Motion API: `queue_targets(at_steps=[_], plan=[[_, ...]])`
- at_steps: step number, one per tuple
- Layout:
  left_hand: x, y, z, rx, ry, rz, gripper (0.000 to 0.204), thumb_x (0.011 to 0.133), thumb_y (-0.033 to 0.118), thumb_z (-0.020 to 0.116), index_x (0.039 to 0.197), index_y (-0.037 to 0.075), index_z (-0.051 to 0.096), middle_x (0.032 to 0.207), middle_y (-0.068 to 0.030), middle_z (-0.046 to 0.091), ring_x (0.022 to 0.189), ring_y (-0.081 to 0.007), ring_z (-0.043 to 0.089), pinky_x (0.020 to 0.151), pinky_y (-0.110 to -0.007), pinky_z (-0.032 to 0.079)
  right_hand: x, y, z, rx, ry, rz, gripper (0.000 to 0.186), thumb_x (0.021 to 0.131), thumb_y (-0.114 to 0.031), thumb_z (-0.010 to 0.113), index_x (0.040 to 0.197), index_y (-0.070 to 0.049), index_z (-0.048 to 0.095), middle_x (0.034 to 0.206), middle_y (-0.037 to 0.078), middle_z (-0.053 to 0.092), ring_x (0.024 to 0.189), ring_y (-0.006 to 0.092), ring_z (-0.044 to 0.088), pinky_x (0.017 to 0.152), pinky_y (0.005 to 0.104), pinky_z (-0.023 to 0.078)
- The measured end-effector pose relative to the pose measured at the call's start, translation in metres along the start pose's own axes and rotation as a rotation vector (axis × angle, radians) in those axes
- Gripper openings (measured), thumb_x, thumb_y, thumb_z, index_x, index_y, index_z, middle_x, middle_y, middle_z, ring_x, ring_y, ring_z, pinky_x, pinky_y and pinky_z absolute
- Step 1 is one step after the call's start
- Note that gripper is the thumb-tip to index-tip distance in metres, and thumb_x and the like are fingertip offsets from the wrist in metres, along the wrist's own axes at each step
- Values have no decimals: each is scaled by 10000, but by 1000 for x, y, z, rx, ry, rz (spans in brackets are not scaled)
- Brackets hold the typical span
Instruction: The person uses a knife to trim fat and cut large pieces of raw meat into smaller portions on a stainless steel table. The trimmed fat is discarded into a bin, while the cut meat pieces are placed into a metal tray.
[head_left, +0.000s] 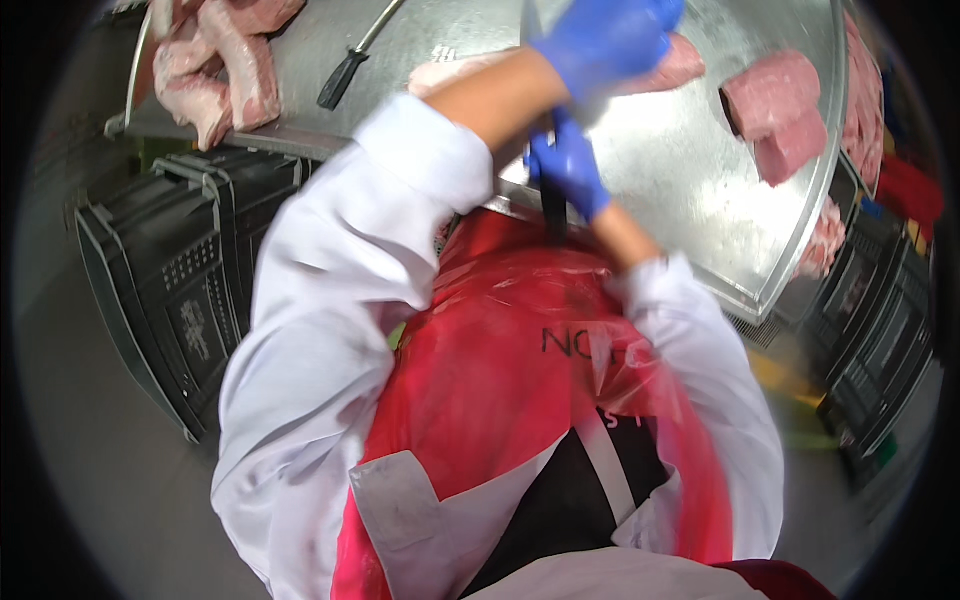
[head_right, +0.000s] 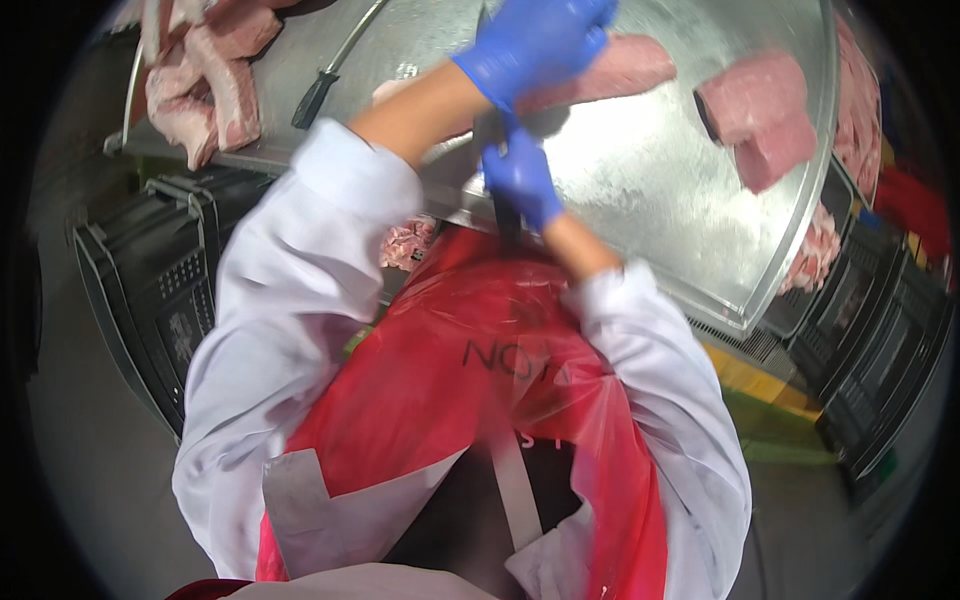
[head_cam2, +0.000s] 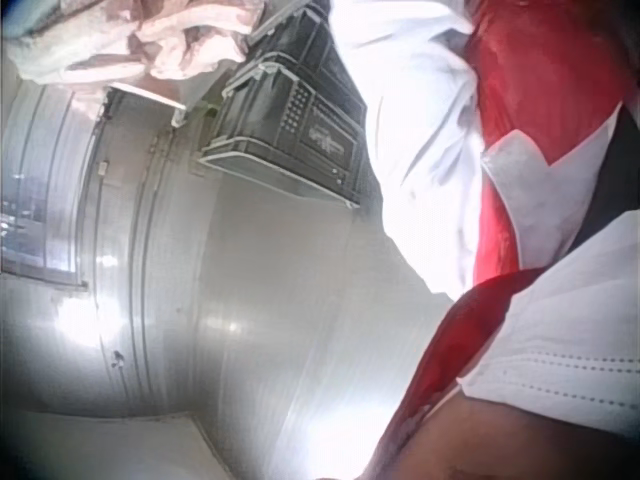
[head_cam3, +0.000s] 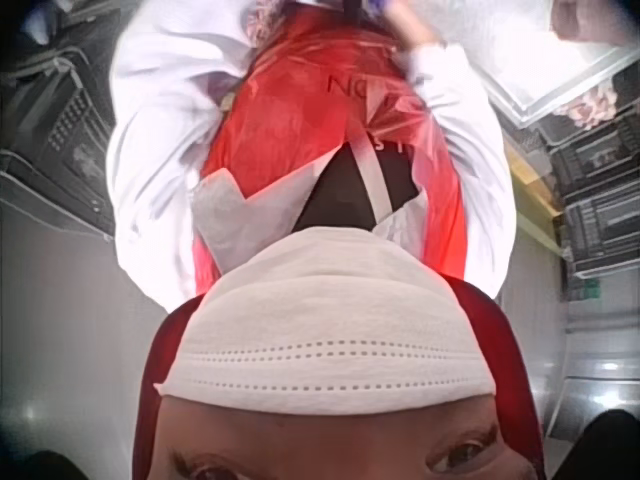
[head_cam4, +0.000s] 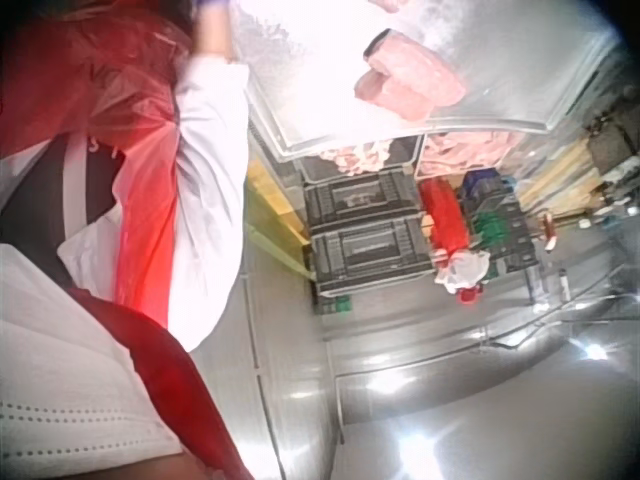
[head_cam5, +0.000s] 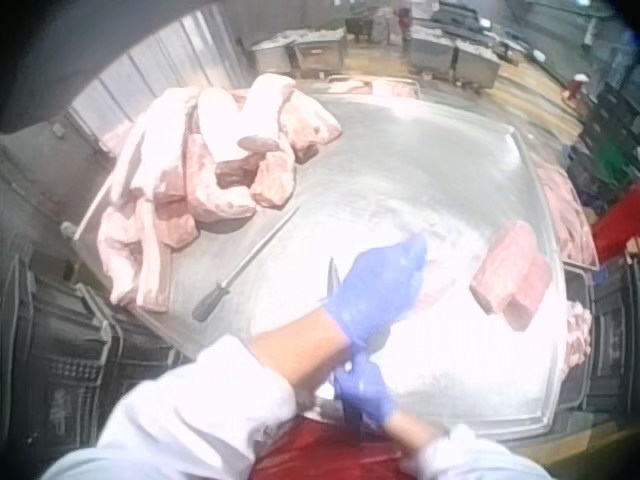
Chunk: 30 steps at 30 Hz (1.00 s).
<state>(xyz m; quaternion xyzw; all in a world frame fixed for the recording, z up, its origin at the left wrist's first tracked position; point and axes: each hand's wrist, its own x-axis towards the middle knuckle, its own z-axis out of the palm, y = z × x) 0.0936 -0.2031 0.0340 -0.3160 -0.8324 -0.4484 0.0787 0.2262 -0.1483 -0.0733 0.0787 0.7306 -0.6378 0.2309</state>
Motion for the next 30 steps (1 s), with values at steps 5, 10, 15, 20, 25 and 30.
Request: queue_targets(at_steps=[5, 10, 15, 20, 25, 30], plan=[[-26, 18, 66, 195, 269, 49, 154, 868, 236, 679, 893, 105, 603, 764, -86, 653, 671, -295, 684, 558, -442, 547, 53, 16, 2, -153, -51, -63, 571, 948, -203, 571, 1466, -29, 405, 795, 166, 701, 632, 225, 688, 618, 340, 583], [-33, 30, 60, 98, 518, 20, 129, 802, 150, 676, 862, 113, 568, 725, -72, 617, 626, -310, 648, 565, -440, 537, -11, 31, 49, -153, -12, -136, 617, 968, -165, 548, 1522, -39, 309, 824, 149, 697, 636, 192, 674, 605, 324, 569], [-25, 56, 48, 87, 606, -33, 149, 750, 134, 674, 843, 122, 559, 711, -50, 611, 644, -307, 645, 570, -436, 531, 53, 23, 39, -197, -126, -111, 674, 987, -128, 524, 1579, -50, 213, 853, 131, 693, 640, 160, 660, 591, 308, 556], [-18, 73, 19, 1, 781, 25, 155, 738, 137, 682, 832, 124, 559, 707, -32, 608, 626, -283, 646, 560, -422, 526, -44, 42, 58, -244, -207, -163, 713, 990, -96, 520, 1609, -100, 167, 820, 106, 661, 621, 137, 628, 566, 297, 531], [-8, 118, 18, 20, 736, 21, 140, 732, 138, 680, 804, 125, 561, 712, -33, 592, 612, -273, 639, 541, -404, 514, 35, 23, 84, -209, -282, -118, 749, 981, -68, 528, 1621, -178, 156, 745, 75, 611, 586, 120, 582, 532, 288, 500], [0, 120, -29, -31, 997, 220, 162, 711, 150, 689, 793, 94, 561, 673, -70, 576, 582, -274, 621, 501, -425, 470, -41, 41, 127, -10, -494, -169, 799, 972, -40, 536, 1633, -256, 144, 670, 43, 560, 551, 103, 537, 498, 279, 468]])
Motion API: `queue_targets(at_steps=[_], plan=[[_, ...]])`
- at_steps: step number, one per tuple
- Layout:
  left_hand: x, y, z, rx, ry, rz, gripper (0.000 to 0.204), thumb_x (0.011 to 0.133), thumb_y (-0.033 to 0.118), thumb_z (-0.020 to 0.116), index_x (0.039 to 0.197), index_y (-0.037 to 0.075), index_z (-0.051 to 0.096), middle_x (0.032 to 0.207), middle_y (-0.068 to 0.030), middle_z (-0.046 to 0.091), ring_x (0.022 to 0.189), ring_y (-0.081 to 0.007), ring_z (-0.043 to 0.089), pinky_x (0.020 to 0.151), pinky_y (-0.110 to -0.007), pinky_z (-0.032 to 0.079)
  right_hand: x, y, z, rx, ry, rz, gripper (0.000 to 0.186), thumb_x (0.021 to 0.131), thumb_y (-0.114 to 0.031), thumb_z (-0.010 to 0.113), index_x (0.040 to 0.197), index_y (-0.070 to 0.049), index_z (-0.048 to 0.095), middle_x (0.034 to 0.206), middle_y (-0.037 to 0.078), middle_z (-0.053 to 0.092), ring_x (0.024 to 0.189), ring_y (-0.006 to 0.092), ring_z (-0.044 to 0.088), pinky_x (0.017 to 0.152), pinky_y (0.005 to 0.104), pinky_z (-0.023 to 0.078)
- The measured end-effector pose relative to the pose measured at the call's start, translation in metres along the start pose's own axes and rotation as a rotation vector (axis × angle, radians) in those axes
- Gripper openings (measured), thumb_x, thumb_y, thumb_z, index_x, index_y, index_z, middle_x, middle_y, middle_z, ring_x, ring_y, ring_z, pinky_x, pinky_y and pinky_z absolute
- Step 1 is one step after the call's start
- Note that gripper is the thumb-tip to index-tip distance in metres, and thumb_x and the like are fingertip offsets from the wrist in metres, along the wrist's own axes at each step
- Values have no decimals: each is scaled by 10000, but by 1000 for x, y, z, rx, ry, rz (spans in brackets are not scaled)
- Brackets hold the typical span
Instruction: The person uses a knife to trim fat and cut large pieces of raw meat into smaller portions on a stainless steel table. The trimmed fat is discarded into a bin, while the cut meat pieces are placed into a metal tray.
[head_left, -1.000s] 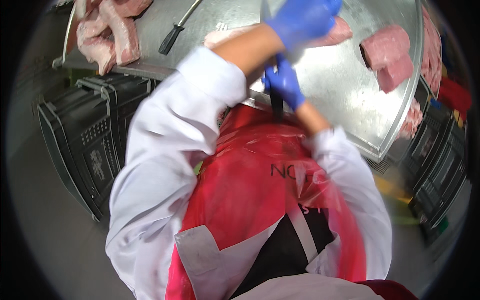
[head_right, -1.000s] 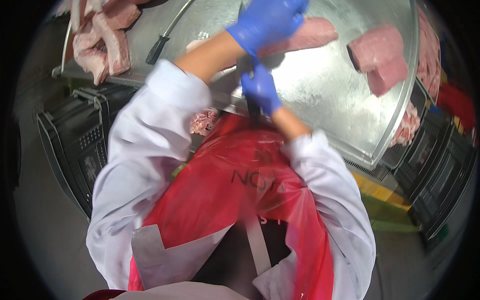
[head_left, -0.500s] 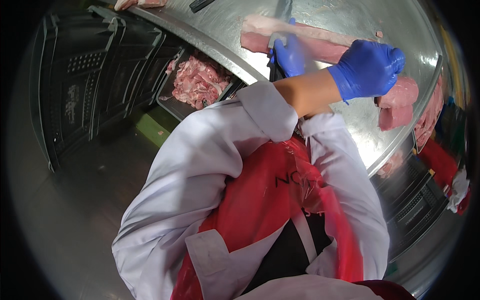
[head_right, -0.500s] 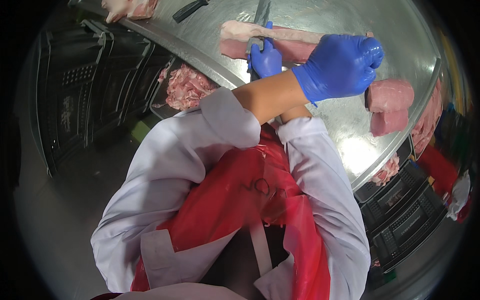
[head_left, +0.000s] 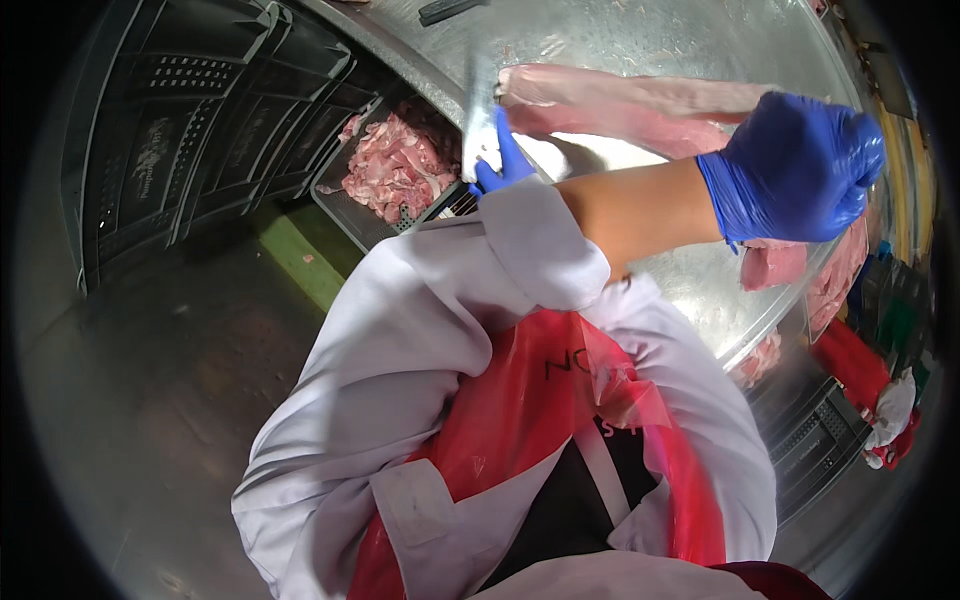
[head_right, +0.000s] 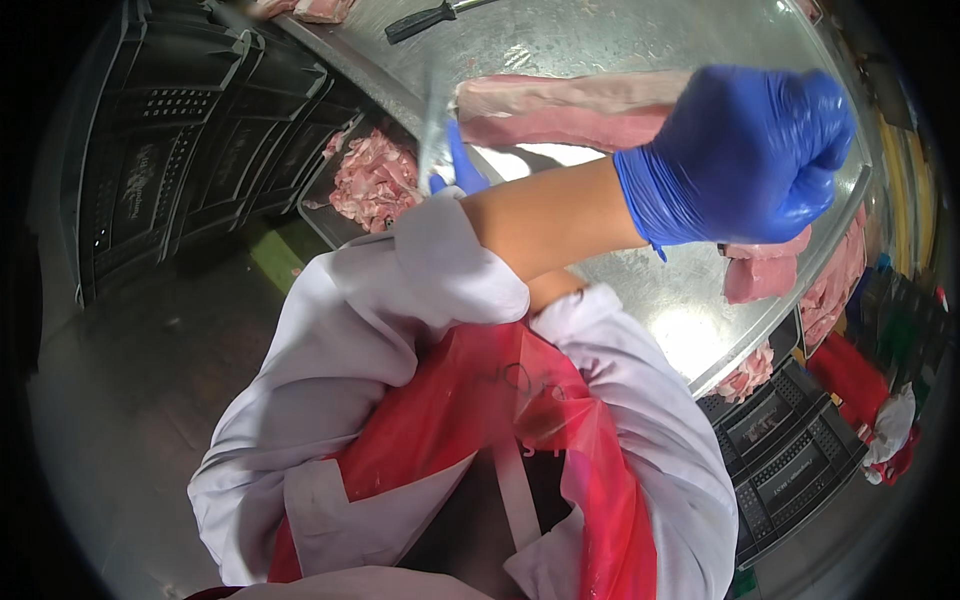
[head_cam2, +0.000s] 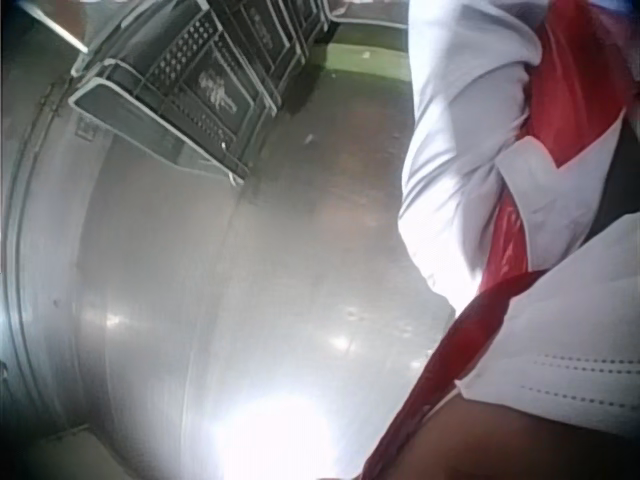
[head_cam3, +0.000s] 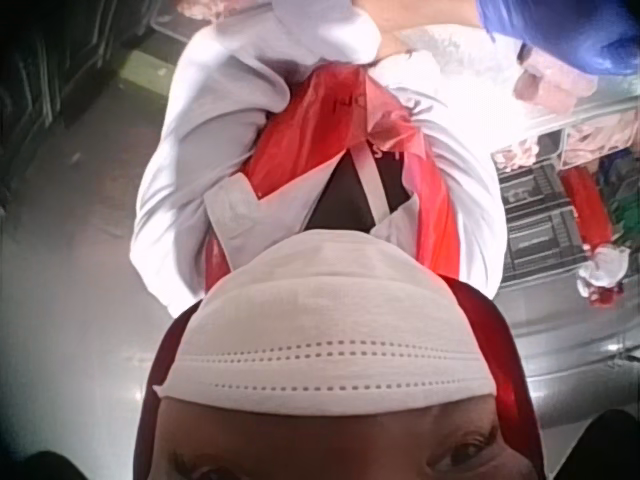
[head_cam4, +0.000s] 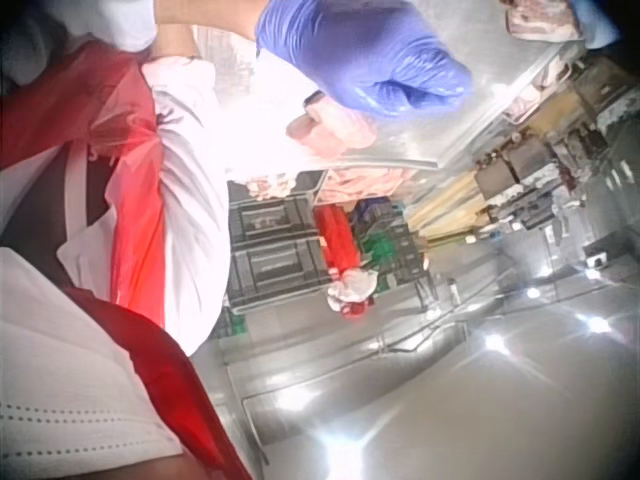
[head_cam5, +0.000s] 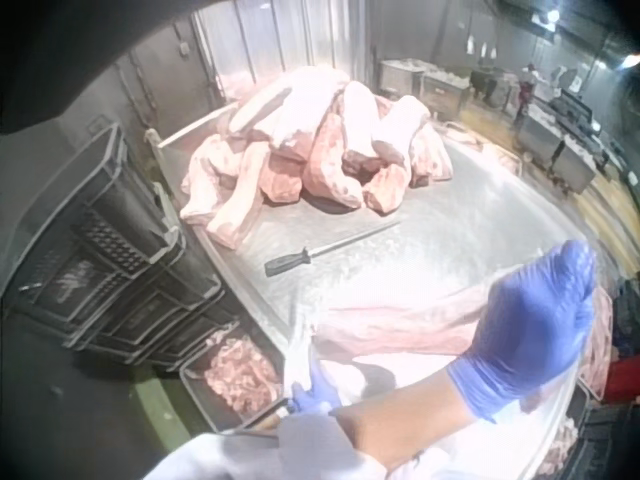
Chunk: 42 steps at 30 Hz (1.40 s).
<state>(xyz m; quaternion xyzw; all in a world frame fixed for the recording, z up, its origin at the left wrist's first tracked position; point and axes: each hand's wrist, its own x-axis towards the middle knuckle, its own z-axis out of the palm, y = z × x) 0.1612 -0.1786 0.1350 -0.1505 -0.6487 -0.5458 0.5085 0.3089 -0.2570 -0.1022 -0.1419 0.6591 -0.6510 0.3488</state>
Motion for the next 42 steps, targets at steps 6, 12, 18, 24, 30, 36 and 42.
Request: queue_targets(at_steps=[6, 12, 18, 24, 30, 36, 42], plan=[[36, 30, -97, 7, 348, 74, 98, 740, 21, 650, 794, 71, 586, 688, -98, 592, 566, -258, 584, 532, -358, 485, 20, -20, -13, -311, -171, -320, 717, 956, -153, 586, 1599, -190, 271, 758, 126, 672, 691, 210, 664, 649, 358, 542], [-2, 69, -334, 266, 193, -383, 80, 810, -28, 608, 844, 39, 581, 806, -100, 627, 691, -164, 584, 643, -300, 482, -8, 1, -162, -519, 345, -102, 638, 947, -199, 584, 1551, -150, 384, 970, 168, 725, 776, 274, 715, 712, 398, 570], [-34, 66, -384, 516, 79, -392, 129, 865, -65, 592, 875, 46, 527, 843, -36, 562, 765, -94, 518, 722, -258, 450, 17, -6, -179, -582, 383, -126, 754, 946, -233, 571, 1612, -201, 218, 997, 283, 708, 872, 362, 723, 792, 425, 558], [-125, -11, -439, 728, -444, -875, 88, 883, 23, 617, 934, 52, 551, 887, -84, 631, 811, -241, 636, 725, -335, 498, -48, -6, -135, -632, 325, 70, 755, 961, -266, 546, 1615, -289, 171, 944, 290, 706, 847, 444, 708, 783, 463, 563], [-141, -74, -441, 1037, -839, -535, 489, 836, 215, 696, 1269, 32, 561, 1093, -183, 640, 969, -374, 639, 857, -476, 516, -93, -13, -101, -463, 283, 214, 716, 958, -204, 572, 1601, -200, 256, 801, 295, 670, 708, 373, 698, 715, 455, 550], [-105, -128, -296, 504, -621, -569, 420, 849, 265, 746, 1199, 55, 647, 1026, -176, 670, 868, -312, 660, 794, -415, 549, -180, -10, -116, -350, 379, 90, 741, 947, -78, 584, 1609, -190, 270, 831, 94, 700, 676, 150, 635, 688, 323, 546], [-140, -179, -177, 703, -1004, -442, 301, 873, 308, 667, 1037, 55, 676, 975, -204, 702, 830, -402, 671, 783, -500, 542, -91, -28, -166, -452, 598, -34, 753, 945, -135, 603, 1610, -202, 254, 1184, 171, 699, 869, 236, 707, 787, 347, 561]])
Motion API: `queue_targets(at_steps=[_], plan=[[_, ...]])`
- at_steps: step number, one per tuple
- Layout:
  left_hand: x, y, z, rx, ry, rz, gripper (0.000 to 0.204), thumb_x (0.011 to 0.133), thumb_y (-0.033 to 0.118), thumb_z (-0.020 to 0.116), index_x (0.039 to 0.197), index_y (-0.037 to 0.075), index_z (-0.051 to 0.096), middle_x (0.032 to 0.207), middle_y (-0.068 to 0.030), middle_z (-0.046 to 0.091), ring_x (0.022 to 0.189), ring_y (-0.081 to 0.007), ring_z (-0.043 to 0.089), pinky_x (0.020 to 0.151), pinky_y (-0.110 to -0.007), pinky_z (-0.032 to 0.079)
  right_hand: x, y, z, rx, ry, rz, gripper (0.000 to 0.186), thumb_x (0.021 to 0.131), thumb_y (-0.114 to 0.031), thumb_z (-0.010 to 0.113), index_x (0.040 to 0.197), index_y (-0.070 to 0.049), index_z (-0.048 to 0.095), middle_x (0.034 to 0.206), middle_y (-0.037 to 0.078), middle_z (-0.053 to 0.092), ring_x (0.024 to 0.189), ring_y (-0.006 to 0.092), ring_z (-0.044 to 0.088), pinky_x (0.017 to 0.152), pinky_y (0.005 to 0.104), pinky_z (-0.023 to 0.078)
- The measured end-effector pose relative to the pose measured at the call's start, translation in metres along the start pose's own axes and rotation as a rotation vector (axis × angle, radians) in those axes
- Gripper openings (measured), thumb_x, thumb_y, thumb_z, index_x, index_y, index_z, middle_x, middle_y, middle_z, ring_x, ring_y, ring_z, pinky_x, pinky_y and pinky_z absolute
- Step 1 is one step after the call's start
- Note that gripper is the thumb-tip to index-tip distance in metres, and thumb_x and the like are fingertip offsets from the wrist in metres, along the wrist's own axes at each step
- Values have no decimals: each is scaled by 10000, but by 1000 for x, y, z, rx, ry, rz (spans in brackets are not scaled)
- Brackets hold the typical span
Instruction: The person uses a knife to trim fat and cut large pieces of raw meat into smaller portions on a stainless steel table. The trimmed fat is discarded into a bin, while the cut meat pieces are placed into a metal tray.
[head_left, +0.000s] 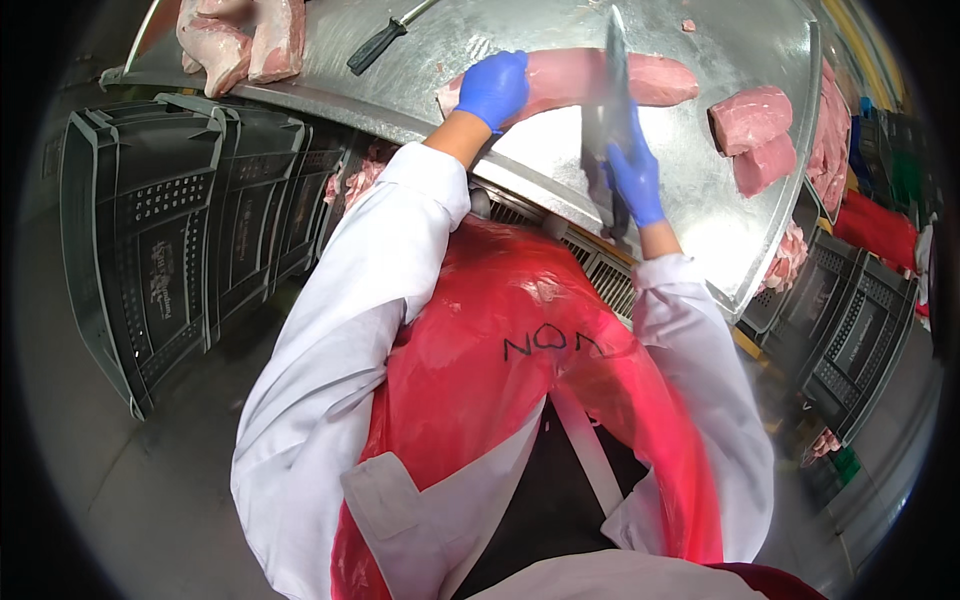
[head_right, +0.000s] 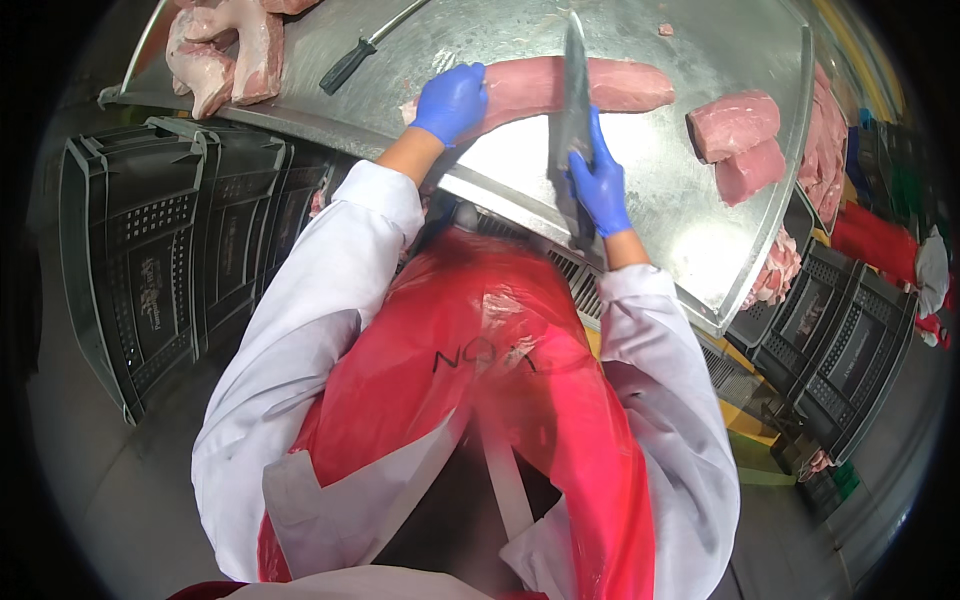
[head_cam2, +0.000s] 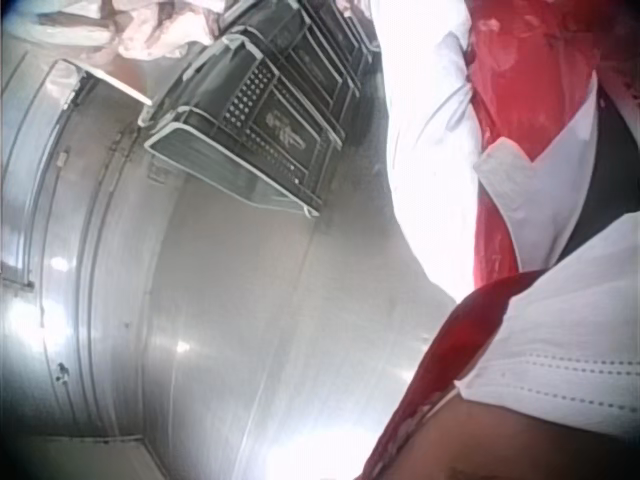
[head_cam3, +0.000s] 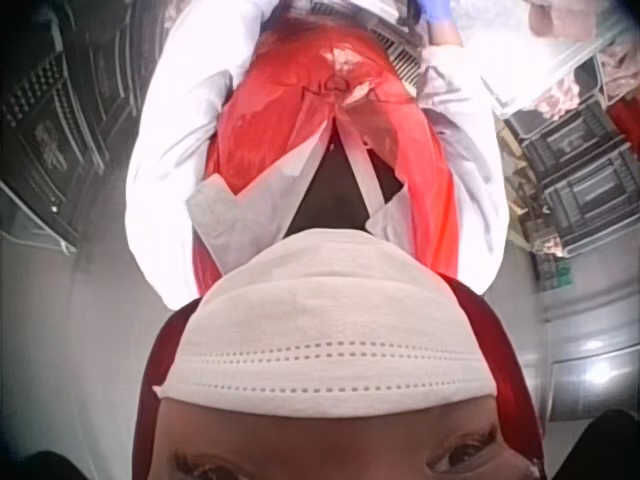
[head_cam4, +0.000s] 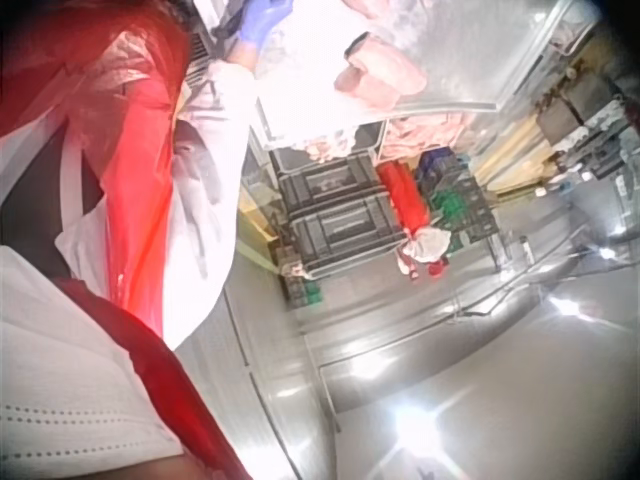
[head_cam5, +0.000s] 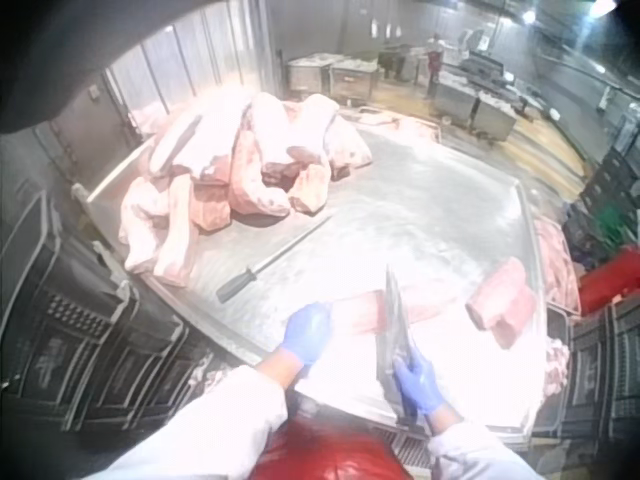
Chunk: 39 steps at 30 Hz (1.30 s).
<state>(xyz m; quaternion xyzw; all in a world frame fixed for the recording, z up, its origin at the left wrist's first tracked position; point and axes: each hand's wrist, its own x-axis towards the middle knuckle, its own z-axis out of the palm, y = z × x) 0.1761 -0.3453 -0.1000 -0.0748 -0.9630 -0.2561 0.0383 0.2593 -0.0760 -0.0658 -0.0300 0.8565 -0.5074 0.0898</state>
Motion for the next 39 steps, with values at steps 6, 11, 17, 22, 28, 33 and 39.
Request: queue_targets(at_steps=[6, 11, 17, 22, 28, 33, 39], plan=[[5, -16, -1, -321, 94, -232, 158, 855, 177, 637, 877, 22, 664, 795, -198, 687, 693, -322, 658, 701, -405, 535, 72, -2, 81, -49, -61, -130, 727, 955, -233, 581, 1604, -237, 253, 1191, 266, 680, 1025, 418, 696, 909, 433, 531], [-10, -27, -10, -588, 123, -332, 143, 858, 147, 699, 895, 11, 680, 757, -72, 673, 679, -130, 614, 661, -291, 516, 9, -14, 88, -194, -357, 24, 723, 945, -230, 556, 1600, -285, 255, 1024, 314, 692, 927, 450, 702, 865, 460, 537], [-15, -40, -17, -928, 168, -275, 95, 916, 108, 707, 915, 17, 678, 796, 9, 649, 712, -62, 581, 632, -231, 482, 53, -51, 99, -45, -338, 27, 710, 963, -240, 538, 1603, -219, 232, 1009, 317, 689, 914, 461, 694, 821, 499, 533], [-31, -56, -33, -1335, 255, -400, 42, 905, 49, 690, 914, 16, 665, 748, 0, 606, 632, -77, 530, 588, -235, 440, -10, -40, 108, -177, -408, -5, 690, 995, -305, 483, 1608, -192, 187, 940, 329, 684, 870, 481, 684, 809, 511, 532], [-39, -67, -45, -1391, 250, -263, 45, 894, 13, 672, 913, 7, 632, 719, -7, 571, 599, -86, 501, 552, -231, 404, 44, -78, 140, -204, -338, 29, 702, 971, -252, 495, 1599, -147, 199, 923, 329, 682, 826, 498, 673, 779, 533, 534], [-78, -120, -65, -1600, 496, -346, 66, 892, 2, 670, 931, 15, 618, 735, -12, 564, 593, -87, 486, 532, -234, 392, -59, -74, 119, -313, -531, -7, 711, 987, -179, 472, 1608, -145, 129, 869, 346, 657, 758, 524, 638, 747, 589, 495], [-134, -154, -87, -1505, 449, -286, 58, 926, 17, 660, 942, 40, 609, 794, -27, 565, 650, -110, 501, 571, -248, 398, -22, -105, 87, -267, -380, -77, 716, 955, -183, 513, 1603, -139, 211, 831, 321, 667, 746, 485, 666, 709, 529, 531]])
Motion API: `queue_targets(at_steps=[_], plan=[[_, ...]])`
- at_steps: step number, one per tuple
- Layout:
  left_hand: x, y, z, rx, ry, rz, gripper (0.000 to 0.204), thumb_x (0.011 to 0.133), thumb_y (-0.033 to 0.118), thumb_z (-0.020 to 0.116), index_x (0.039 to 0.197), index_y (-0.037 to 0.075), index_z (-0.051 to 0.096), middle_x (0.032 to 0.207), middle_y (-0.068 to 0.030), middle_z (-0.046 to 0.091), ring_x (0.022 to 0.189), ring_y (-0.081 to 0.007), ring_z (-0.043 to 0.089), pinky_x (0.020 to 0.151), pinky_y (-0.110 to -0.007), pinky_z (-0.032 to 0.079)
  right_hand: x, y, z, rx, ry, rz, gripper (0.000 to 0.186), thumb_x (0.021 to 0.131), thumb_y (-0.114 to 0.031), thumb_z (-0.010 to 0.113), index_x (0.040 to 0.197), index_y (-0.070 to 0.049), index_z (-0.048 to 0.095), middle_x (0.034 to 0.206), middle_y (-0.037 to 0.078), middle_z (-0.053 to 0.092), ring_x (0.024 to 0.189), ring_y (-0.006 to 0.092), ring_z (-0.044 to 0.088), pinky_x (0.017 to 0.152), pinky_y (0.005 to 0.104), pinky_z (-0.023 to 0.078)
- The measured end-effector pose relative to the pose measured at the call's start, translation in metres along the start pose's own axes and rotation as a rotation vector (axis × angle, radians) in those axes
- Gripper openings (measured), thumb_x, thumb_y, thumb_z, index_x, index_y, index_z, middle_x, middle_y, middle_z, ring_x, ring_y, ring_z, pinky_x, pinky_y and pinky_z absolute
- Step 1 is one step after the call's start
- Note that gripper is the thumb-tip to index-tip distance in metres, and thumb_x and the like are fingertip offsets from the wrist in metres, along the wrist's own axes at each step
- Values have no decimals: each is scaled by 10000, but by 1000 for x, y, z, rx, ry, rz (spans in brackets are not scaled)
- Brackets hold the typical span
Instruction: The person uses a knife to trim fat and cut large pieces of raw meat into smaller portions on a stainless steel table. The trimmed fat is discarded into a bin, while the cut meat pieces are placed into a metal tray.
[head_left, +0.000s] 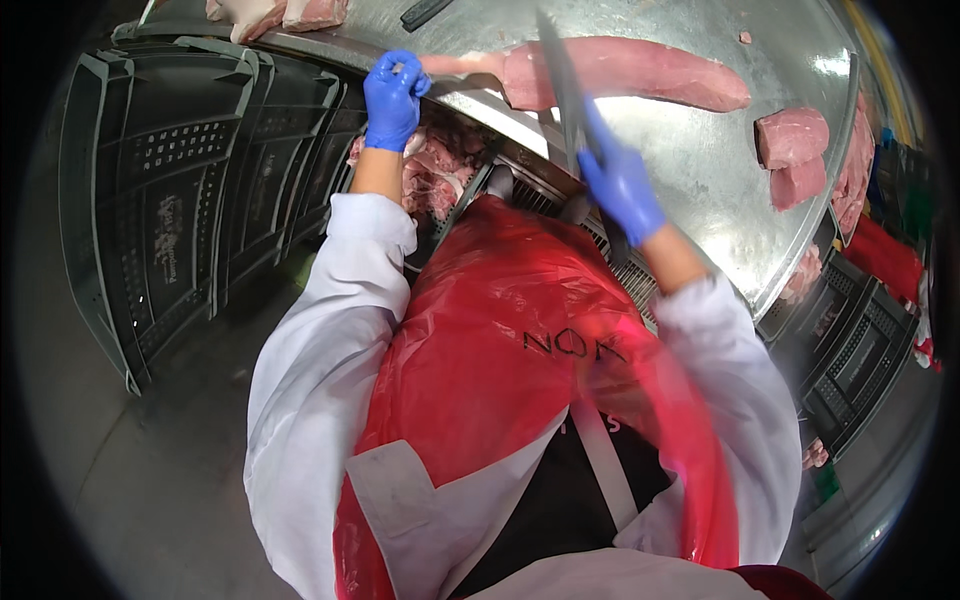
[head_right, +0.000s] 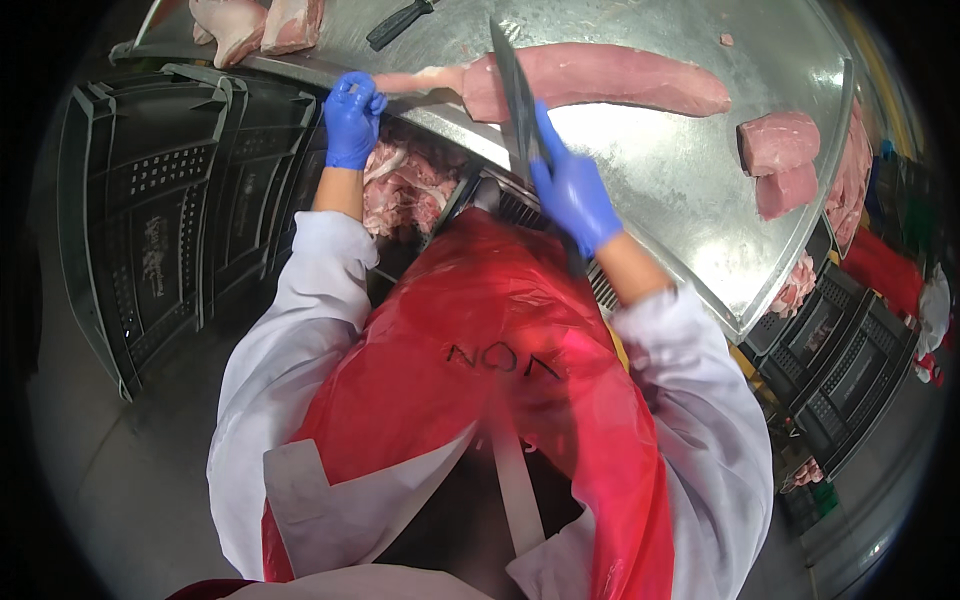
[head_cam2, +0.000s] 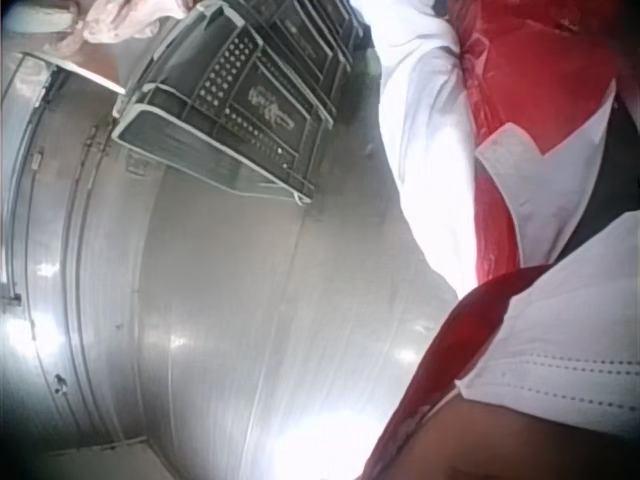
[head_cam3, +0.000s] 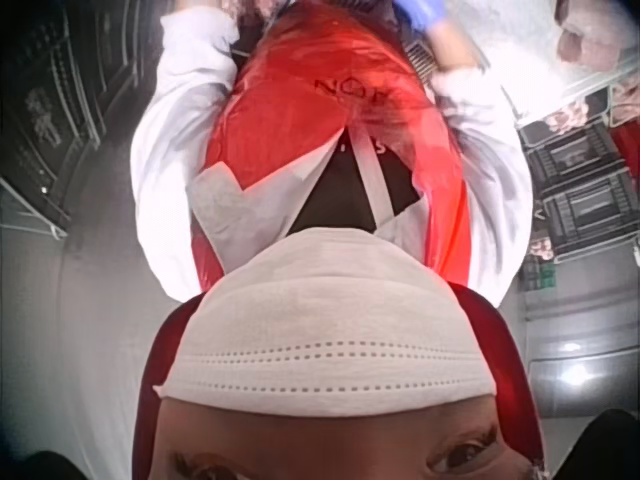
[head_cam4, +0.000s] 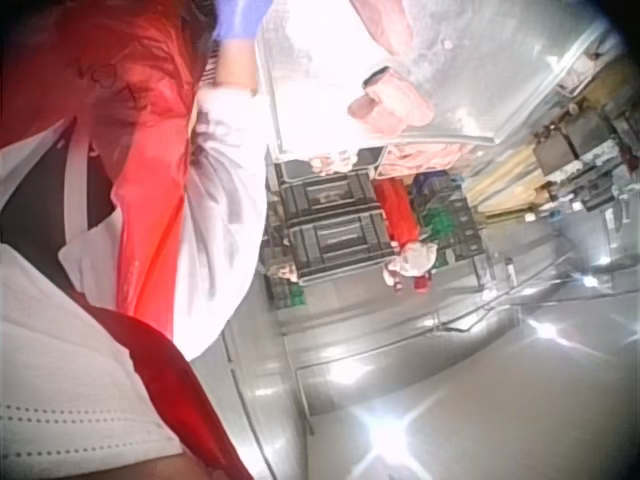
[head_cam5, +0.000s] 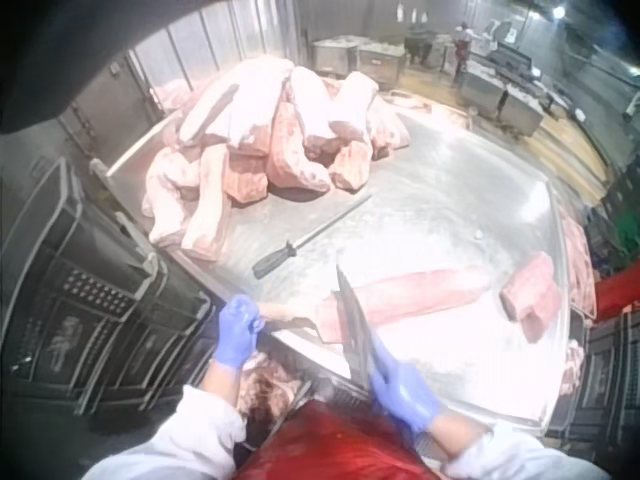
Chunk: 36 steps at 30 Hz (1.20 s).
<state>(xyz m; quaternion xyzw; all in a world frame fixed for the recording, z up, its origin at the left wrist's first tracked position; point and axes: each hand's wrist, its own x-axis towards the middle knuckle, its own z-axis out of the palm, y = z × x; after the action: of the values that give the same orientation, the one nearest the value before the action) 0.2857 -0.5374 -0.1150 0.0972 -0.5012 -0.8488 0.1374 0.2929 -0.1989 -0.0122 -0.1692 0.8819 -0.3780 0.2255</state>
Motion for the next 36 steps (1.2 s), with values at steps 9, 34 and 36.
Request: queue_targets(at_steps=[9, 34, 36], plan=[[-64, 32, 72, 627, -400, 116, 66, 875, -16, 672, 893, 40, 644, 766, 52, 563, 686, -30, 485, 603, -201, 406, 87, 8, 66, -10, 11, 110, 719, 971, -227, 515, 1604, -128, 187, 936, 345, 665, 847, 486, 670, 745, 528, 530], [-7, 41, 16, 1478, -566, 122, 518, 808, 288, 781, 1184, -20, 602, 1098, -236, 646, 1001, -412, 635, 865, -453, 524, -40, 128, -85, 571, 590, 357, 778, 959, -57, 574, 1624, -150, 182, 893, 88, 657, 625, 112, 589, 537, 275, 509], [10, -34, 111, 1113, -491, 93, 697, 749, 346, 829, 1283, -9, 556, 1233, -264, 590, 1109, -410, 601, 943, -452, 503, 6, 152, -119, 706, 643, 348, 769, 954, -54, 580, 1617, -115, 196, 881, 88, 653, 608, 127, 585, 521, 277, 493]])
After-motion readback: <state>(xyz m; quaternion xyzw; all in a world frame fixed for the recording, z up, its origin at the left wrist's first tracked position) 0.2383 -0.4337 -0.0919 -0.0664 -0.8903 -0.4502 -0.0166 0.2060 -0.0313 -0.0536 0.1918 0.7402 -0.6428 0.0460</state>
